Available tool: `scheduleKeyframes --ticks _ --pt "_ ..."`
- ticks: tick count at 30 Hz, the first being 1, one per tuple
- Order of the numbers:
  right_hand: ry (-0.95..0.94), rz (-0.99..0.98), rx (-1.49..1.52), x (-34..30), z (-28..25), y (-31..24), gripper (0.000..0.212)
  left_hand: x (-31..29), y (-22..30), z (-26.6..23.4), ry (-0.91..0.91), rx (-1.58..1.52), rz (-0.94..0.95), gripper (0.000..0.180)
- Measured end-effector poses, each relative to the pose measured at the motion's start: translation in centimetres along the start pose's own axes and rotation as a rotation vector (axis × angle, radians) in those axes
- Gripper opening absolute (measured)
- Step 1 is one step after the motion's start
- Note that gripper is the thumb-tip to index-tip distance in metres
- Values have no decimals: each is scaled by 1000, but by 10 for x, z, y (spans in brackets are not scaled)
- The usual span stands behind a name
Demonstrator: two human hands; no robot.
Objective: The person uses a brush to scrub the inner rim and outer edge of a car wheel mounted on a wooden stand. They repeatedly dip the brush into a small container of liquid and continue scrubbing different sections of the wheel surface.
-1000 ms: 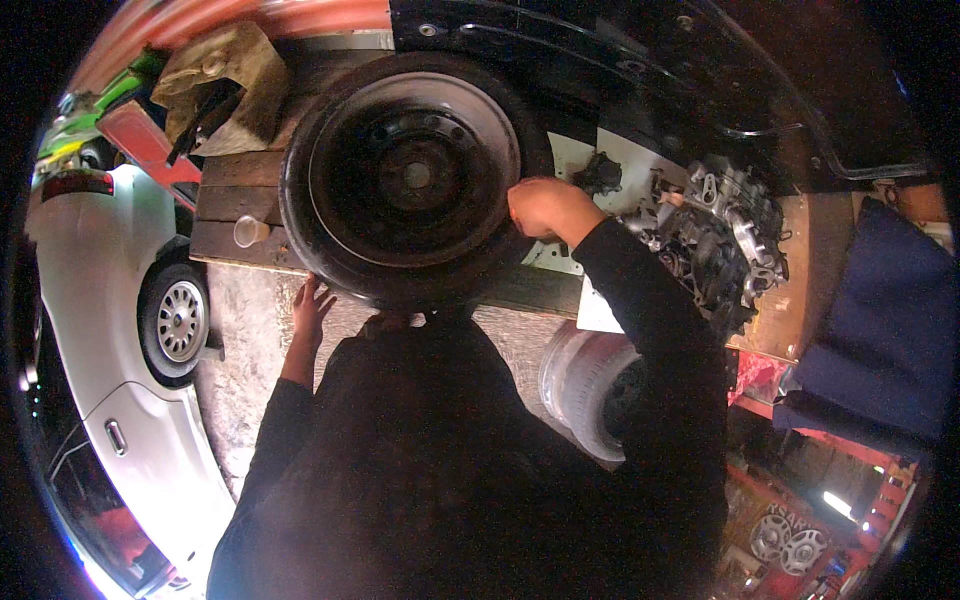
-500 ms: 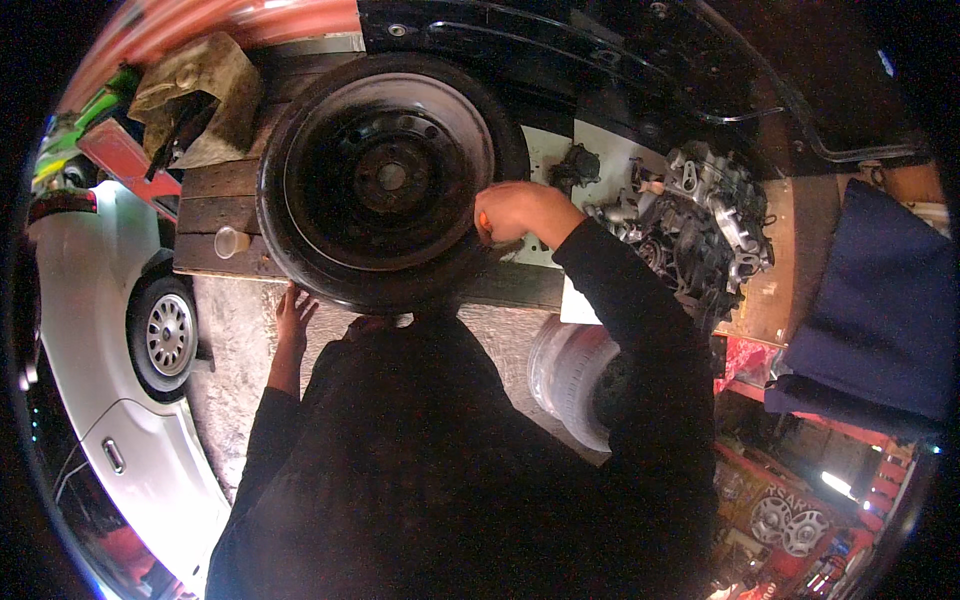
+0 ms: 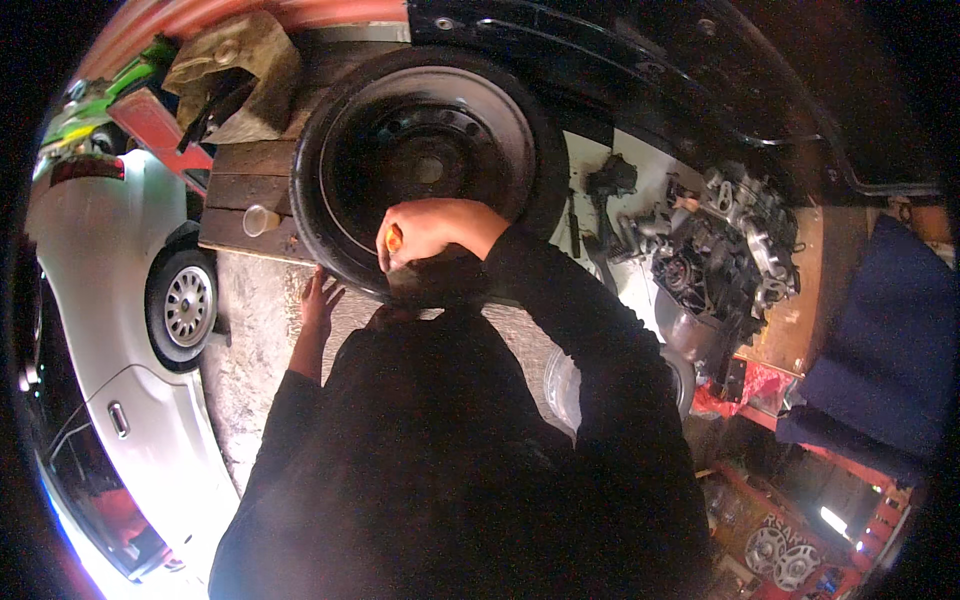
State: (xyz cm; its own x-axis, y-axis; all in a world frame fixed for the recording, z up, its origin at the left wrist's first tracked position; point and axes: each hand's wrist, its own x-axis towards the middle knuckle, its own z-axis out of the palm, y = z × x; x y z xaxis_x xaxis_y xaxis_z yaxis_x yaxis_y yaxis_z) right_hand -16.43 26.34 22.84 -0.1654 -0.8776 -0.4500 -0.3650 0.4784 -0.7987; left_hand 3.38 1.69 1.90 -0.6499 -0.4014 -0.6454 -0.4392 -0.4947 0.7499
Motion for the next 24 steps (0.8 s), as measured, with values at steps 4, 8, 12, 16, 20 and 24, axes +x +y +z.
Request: scheduleKeyframes --ticks 4,8,12,16,20,24 --pt "205 -128 84 32 16 -6 22 -6 3 0 2 1 1 59" --pt "227 -182 97 32 20 9 22 -4 1 -1 -21 -6 -13 61" --pt "7 -50 -3 -11 -9 21 20 -4 -1 3 -8 -10 -10 55" --pt "-36 135 -127 -33 -27 -3 19 -6 -1 2 11 -17 -2 55" --pt "23 25 -59 7 -15 7 21 -7 3 4 -8 -29 -12 55" --pt "213 -86 283 69 2 10 17 -9 11 5 -26 -1 -19 56"
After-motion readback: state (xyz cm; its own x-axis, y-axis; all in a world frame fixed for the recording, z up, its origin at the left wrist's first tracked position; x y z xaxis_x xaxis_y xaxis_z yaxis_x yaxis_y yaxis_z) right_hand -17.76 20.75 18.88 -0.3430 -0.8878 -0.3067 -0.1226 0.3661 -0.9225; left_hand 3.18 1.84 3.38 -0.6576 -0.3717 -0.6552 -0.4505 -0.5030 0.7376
